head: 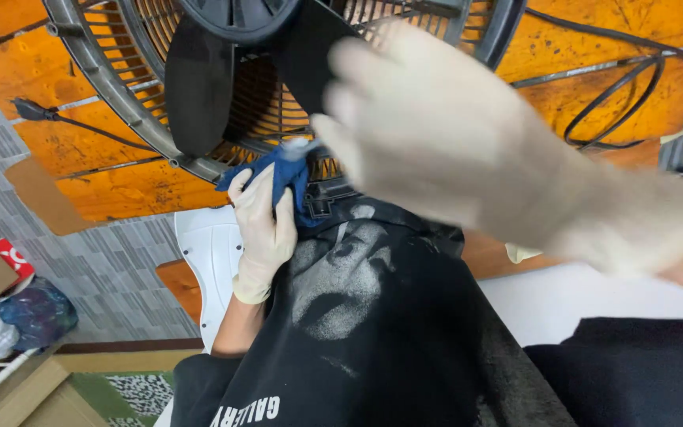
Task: Cleaning the rim of an industrial fan using a toothbrush and a cloth
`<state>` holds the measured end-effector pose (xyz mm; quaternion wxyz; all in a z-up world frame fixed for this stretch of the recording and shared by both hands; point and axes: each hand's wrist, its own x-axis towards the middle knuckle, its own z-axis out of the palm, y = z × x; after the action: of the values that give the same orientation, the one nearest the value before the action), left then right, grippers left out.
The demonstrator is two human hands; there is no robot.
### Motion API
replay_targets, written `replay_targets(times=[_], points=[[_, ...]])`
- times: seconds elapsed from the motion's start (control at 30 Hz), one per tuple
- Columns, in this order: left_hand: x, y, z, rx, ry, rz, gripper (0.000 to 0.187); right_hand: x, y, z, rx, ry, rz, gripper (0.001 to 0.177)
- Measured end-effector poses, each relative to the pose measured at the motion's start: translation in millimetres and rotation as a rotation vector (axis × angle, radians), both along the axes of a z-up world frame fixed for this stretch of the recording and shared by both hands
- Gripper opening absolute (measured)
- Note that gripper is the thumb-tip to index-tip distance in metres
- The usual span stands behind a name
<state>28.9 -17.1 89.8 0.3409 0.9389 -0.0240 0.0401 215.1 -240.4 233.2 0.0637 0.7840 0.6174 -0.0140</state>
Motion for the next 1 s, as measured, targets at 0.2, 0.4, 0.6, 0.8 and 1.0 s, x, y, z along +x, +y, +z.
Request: replay_targets(times=[0.2, 0.4, 0.6, 0.8, 1.0], points=[[-0.3, -1.4, 1.2, -0.03, -0.015, 0.013, 0.035, -144.9, -56.8, -60.5, -0.103, 0.001, -0.405, 0.055], [-0.7, -0.3, -12.5, -0.037, -0.123, 0.033, 0.026, -188.9, -6.8, -111.9, 0.161, 0.088, -0.569, 0.061], [5.3, -4.0, -7.7, -0.066, -0.153, 0.028, 0.03, -181.1, -14.5, -95.3, 0.191, 0.109, -0.652, 0.053], [3.7, -3.3, -15.7, -0.072, -0.178, 0.047, 0.031, -175.0, 12.8, -108.5, 0.268, 0.159, -0.612, 0.035], [0.3, -2.2, -19.6, -0.078, -0.162, 0.085, 0.031, -174.5, -10.9, -69.8, 0.254, 0.251, -0.661, 0.034]])
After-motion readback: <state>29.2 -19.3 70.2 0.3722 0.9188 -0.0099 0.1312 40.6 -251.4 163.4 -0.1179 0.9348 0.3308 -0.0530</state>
